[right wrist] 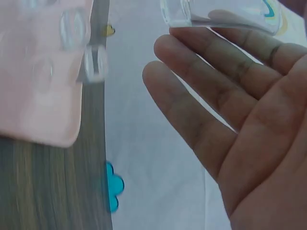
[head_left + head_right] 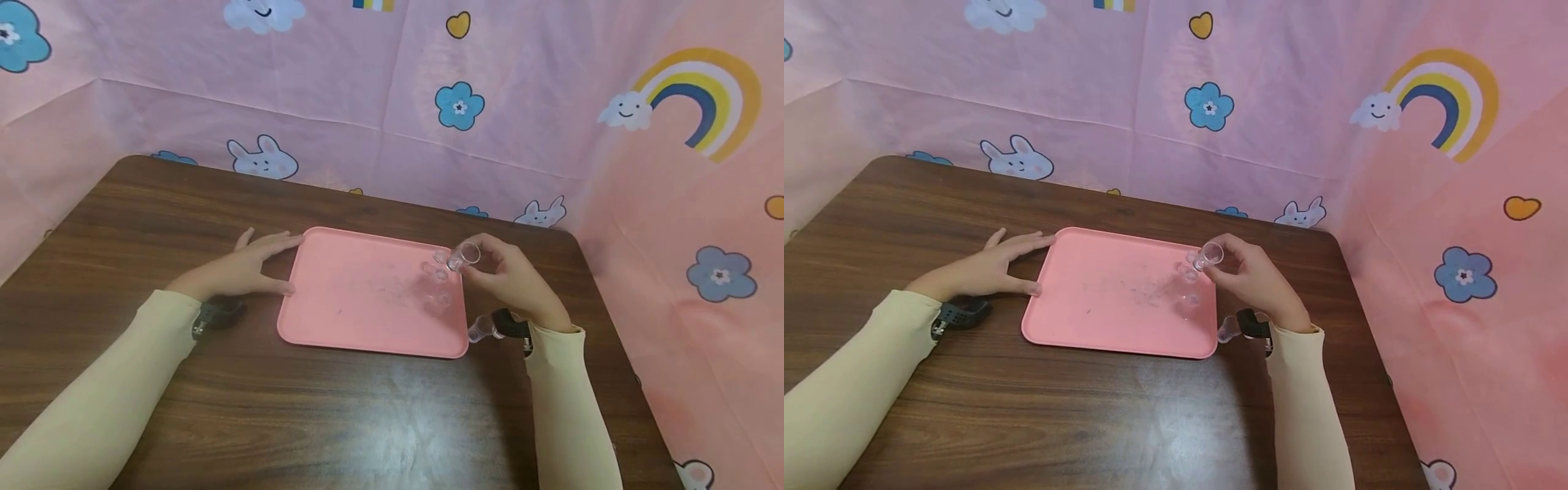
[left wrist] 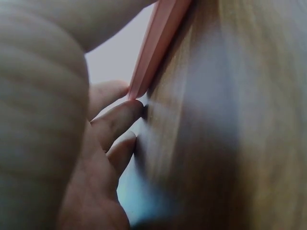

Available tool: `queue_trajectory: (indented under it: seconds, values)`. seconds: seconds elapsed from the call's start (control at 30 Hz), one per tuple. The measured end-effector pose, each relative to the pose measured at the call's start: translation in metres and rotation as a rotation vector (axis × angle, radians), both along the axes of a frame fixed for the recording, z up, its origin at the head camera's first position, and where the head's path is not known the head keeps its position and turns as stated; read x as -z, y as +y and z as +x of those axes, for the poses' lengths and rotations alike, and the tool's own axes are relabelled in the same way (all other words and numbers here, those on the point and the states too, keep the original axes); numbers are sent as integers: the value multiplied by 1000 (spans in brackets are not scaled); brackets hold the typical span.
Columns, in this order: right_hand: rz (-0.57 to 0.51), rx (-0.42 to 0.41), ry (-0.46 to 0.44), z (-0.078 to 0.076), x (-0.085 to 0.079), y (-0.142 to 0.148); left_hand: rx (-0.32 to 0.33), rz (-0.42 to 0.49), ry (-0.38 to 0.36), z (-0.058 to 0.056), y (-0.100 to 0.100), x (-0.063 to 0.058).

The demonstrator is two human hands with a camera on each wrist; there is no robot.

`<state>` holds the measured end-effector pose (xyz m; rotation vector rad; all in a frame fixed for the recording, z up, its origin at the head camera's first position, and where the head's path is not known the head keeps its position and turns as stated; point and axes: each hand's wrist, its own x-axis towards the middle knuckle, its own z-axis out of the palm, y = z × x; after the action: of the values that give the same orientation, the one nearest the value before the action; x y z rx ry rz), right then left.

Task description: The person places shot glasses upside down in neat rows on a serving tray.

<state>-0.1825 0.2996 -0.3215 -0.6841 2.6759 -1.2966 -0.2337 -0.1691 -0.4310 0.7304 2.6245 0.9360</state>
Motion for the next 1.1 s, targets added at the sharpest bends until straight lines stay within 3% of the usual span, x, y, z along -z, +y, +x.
queue_trajectory:
  seconds: [0.23,0.47,0.77,1.1]
  values:
    - [-22,-74,50,-8,4,-23,2,6,9,1,1,-1]
    - [-107,-132,17,-12,8,-44,1,2,11,2,1,0]
    - [-154,-207,53,-17,14,-71,2,6,16,1,0,1]
    - [-93,-215,95,-8,16,-94,-2,1,38,0,-2,4]
